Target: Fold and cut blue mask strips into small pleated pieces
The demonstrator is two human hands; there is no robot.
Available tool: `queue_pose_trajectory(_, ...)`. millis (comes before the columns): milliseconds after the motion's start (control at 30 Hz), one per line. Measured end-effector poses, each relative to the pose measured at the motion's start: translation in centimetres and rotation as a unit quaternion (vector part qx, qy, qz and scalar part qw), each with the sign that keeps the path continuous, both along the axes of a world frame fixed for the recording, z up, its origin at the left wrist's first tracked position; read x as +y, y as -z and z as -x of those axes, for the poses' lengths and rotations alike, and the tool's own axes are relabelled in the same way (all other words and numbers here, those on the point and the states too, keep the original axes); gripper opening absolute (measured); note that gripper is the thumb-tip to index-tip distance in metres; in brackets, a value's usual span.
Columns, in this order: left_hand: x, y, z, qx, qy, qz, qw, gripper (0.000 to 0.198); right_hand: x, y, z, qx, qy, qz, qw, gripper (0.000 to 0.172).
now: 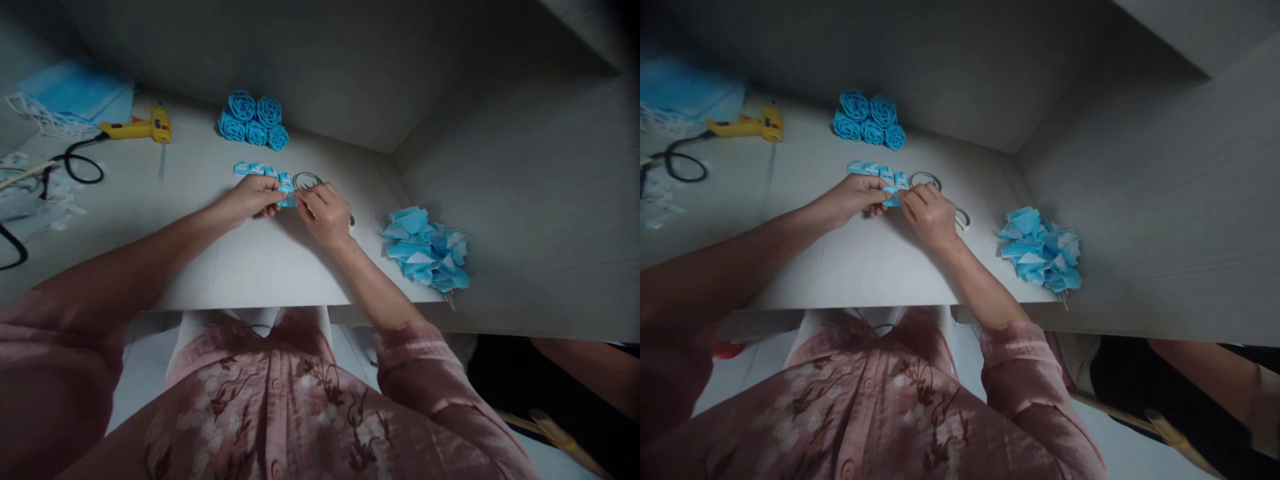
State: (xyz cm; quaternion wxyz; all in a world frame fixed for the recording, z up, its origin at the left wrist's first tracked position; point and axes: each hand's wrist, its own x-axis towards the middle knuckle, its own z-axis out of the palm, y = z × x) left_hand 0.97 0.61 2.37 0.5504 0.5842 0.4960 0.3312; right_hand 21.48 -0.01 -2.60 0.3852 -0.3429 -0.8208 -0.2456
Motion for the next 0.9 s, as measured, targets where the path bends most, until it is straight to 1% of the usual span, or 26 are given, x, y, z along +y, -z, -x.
queue_pose_trajectory(100, -0.02, 0.04, 0.06, -0.006, 0.005, -0.004, 1.0, 0.033, 0.07, 0.17, -0.08, -0.002, 0.009, 0.024, 1.0, 0.034)
queue_pose_trajectory(200, 0.01, 0.08, 0.1, -0.007, 0.005, -0.002, 1.0, 0.034, 0.1, 0.25, -0.11, 0.01, -0.003, 0.034, 0.999, 0.033)
queue_pose_trajectory(367, 0.09, 0.15, 0.02, -0.004, 0.0, 0.004, 1.0, 0.034, -0.02, -0.1, 0.08, 0.028, -0.022, -0.04, 0.999, 0.028)
queue_pose_trajectory(467, 0.04, 0.11, 0.0, -0.005, 0.004, 0.003, 1.0, 0.034, -0.14, -0.37, 0.15, 0.032, -0.029, -0.063, 0.997, 0.025)
queue_pose_trajectory(567, -0.07, -0.05, 0.0, 0.002, -0.002, 0.011, 1.0, 0.035, -0.17, -0.37, 0.03, 0.04, -0.019, -0.05, 0.998, 0.027)
queue_pose_trajectory(733, -0.18, -0.2, 0.01, 0.006, -0.003, 0.008, 1.0, 0.037, -0.02, 0.07, -0.14, 0.034, -0.007, 0.006, 0.999, 0.029)
queue_pose_trajectory(800, -0.21, -0.18, 0.01, 0.006, 0.002, 0.006, 1.0, 0.036, 0.04, 0.17, -0.1, 0.026, -0.002, 0.005, 1.0, 0.03)
queue_pose_trajectory(900, -0.21, -0.14, 0.03, 0.004, 0.004, 0.006, 1.0, 0.035, 0.07, 0.21, -0.06, 0.015, -0.001, -0.022, 1.0, 0.031)
